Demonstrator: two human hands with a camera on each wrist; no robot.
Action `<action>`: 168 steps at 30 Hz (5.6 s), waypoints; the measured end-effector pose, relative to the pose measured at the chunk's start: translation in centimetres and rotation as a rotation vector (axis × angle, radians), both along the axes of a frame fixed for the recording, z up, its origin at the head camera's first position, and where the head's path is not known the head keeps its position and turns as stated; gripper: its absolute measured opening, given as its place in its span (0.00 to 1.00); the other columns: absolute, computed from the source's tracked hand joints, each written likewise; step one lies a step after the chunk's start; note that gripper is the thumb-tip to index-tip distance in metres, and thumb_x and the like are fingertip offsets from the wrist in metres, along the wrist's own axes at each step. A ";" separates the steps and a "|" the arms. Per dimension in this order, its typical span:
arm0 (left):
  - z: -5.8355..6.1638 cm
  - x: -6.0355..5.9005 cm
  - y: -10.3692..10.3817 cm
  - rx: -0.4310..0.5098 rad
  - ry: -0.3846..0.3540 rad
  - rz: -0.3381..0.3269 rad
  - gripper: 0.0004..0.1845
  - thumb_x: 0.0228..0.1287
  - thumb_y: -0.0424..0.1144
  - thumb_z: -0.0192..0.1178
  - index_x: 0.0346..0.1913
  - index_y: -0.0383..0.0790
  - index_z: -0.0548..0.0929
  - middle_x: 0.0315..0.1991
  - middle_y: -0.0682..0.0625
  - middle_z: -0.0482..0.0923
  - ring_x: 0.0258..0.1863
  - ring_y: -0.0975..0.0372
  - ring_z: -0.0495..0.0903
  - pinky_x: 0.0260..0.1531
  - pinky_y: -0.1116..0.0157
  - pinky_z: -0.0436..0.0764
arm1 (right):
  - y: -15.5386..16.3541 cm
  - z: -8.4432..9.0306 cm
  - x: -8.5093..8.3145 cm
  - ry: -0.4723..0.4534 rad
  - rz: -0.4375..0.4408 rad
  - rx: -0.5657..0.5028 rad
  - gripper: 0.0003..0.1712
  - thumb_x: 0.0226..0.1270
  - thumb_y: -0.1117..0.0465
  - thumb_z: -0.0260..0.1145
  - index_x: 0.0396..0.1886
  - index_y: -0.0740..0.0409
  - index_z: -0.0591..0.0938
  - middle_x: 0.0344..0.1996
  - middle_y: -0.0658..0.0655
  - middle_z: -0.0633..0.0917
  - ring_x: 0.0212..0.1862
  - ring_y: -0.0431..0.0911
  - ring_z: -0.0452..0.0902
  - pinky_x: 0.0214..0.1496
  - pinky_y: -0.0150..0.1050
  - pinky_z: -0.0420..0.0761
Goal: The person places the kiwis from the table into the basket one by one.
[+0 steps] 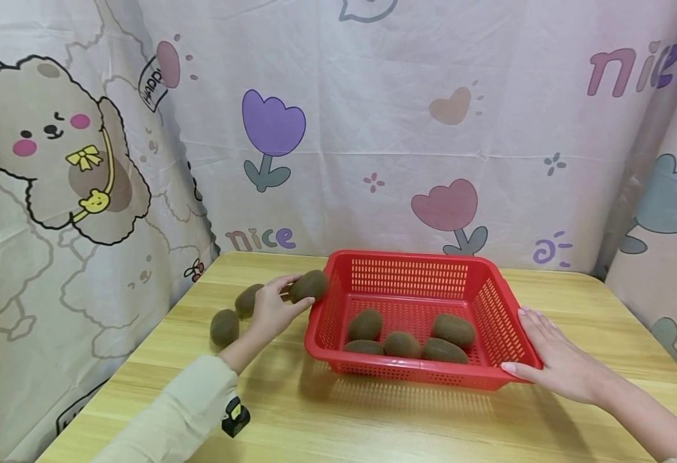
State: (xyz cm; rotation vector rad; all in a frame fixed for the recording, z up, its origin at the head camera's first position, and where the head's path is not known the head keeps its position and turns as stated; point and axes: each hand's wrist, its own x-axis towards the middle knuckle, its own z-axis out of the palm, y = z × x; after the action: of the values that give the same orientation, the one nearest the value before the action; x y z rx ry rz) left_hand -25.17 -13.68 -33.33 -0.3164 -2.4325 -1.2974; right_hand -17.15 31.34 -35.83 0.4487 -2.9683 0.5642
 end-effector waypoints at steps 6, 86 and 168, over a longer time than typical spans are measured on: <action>0.1 0.1 1.6 0.028 0.004 -0.071 0.25 0.47 0.30 0.69 0.52 0.30 0.79 0.50 0.37 0.79 0.45 0.49 0.81 0.45 0.57 0.82 | 0.0 0.0 0.0 -0.004 -0.001 -0.002 0.56 0.59 0.40 0.61 0.72 0.69 0.45 0.69 0.75 0.50 0.69 0.69 0.42 0.64 0.24 0.17; -0.5 -0.6 3.2 -0.135 0.130 0.025 0.24 0.56 0.36 0.64 0.56 0.30 0.76 0.56 0.36 0.75 0.58 0.46 0.73 0.56 0.50 0.74 | 0.0 -0.1 0.0 0.018 0.016 -0.017 0.56 0.59 0.42 0.62 0.72 0.69 0.44 0.69 0.76 0.50 0.70 0.69 0.40 0.61 0.18 0.18; -6.8 0.9 -10.8 -0.075 -0.256 0.427 0.29 0.55 0.37 0.61 0.56 0.20 0.70 0.53 0.23 0.70 0.53 0.35 0.70 0.52 0.44 0.73 | -0.2 0.1 0.2 0.010 0.008 -0.019 0.56 0.58 0.41 0.62 0.71 0.70 0.45 0.69 0.75 0.51 0.69 0.70 0.43 0.72 0.37 0.22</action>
State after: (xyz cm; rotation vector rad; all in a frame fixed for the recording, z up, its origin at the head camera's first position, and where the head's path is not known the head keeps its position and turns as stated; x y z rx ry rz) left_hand -24.30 -24.51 -40.15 0.3568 -2.5663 -1.1111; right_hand -16.95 31.19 -35.74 0.4601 -2.9505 0.5890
